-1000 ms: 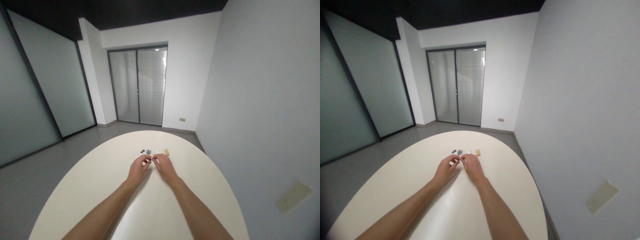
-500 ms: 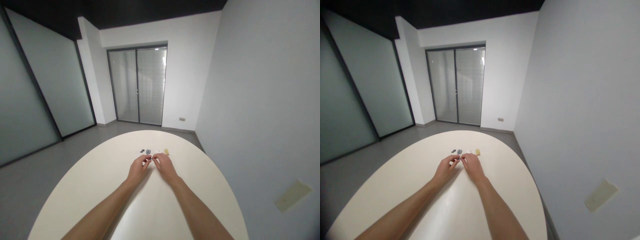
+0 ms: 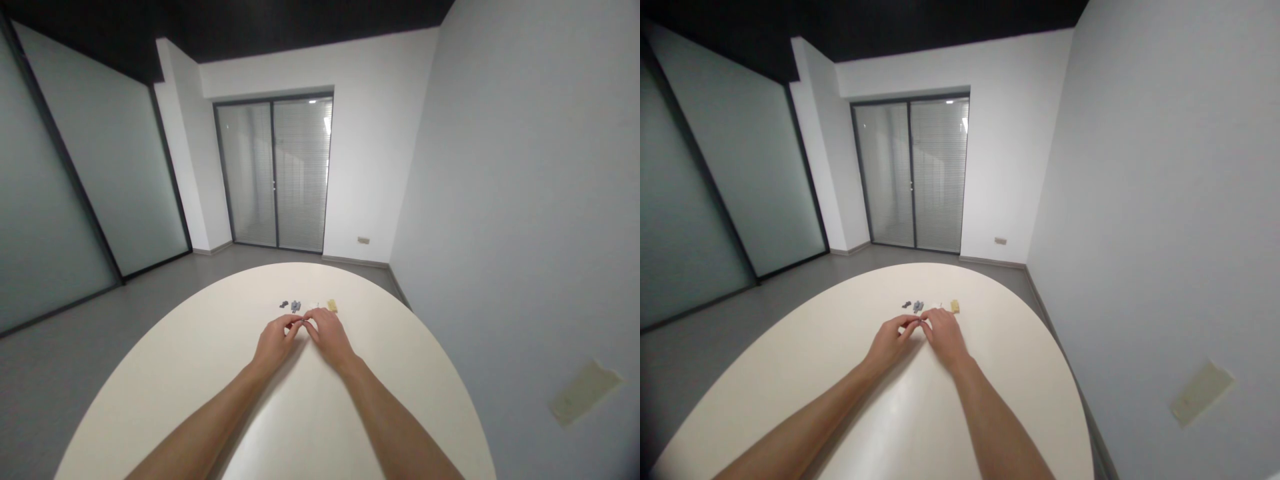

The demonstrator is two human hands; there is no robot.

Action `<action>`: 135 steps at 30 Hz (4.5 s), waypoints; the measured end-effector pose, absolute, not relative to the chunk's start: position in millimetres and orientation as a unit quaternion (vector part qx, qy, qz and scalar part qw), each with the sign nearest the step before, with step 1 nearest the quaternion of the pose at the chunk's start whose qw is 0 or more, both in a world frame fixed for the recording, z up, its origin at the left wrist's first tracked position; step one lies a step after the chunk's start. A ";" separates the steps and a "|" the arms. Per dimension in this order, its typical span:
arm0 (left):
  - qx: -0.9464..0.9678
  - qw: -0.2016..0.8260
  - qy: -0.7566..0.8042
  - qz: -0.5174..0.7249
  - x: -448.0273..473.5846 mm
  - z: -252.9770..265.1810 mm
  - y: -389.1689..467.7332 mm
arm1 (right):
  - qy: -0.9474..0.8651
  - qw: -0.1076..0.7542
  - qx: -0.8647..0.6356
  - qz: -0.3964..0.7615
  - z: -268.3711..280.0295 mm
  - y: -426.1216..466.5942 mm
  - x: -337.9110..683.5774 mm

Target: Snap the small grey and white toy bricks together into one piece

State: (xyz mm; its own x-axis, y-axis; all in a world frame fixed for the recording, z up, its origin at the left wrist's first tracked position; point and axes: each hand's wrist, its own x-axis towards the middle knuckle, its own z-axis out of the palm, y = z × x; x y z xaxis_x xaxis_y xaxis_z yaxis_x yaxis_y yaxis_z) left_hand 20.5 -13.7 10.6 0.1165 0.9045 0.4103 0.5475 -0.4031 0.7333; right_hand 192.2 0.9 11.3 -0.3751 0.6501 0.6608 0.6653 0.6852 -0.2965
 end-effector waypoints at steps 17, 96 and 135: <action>0.708 0.198 0.506 0.451 19.8 9.1 -11.6 | -0.828 0.397 -0.396 -0.013 11.6 1.4 191.6; 0.721 0.210 0.506 0.423 14.3 9.0 -9.6 | -0.831 0.371 -0.413 -0.024 14.0 0.5 193.4; 0.717 0.208 0.547 0.379 17.8 19.2 -18.6 | -0.841 0.376 -0.388 -0.015 13.6 -0.3 192.2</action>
State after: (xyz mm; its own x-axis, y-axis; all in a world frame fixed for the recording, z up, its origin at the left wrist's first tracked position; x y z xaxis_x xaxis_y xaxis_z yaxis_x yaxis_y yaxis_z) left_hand 17.8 -18.6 19.2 0.1135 0.9419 0.3161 0.6260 -0.3149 0.7134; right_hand 192.2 -0.3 13.6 -0.4163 0.6415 0.6443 0.6643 0.6985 -0.2662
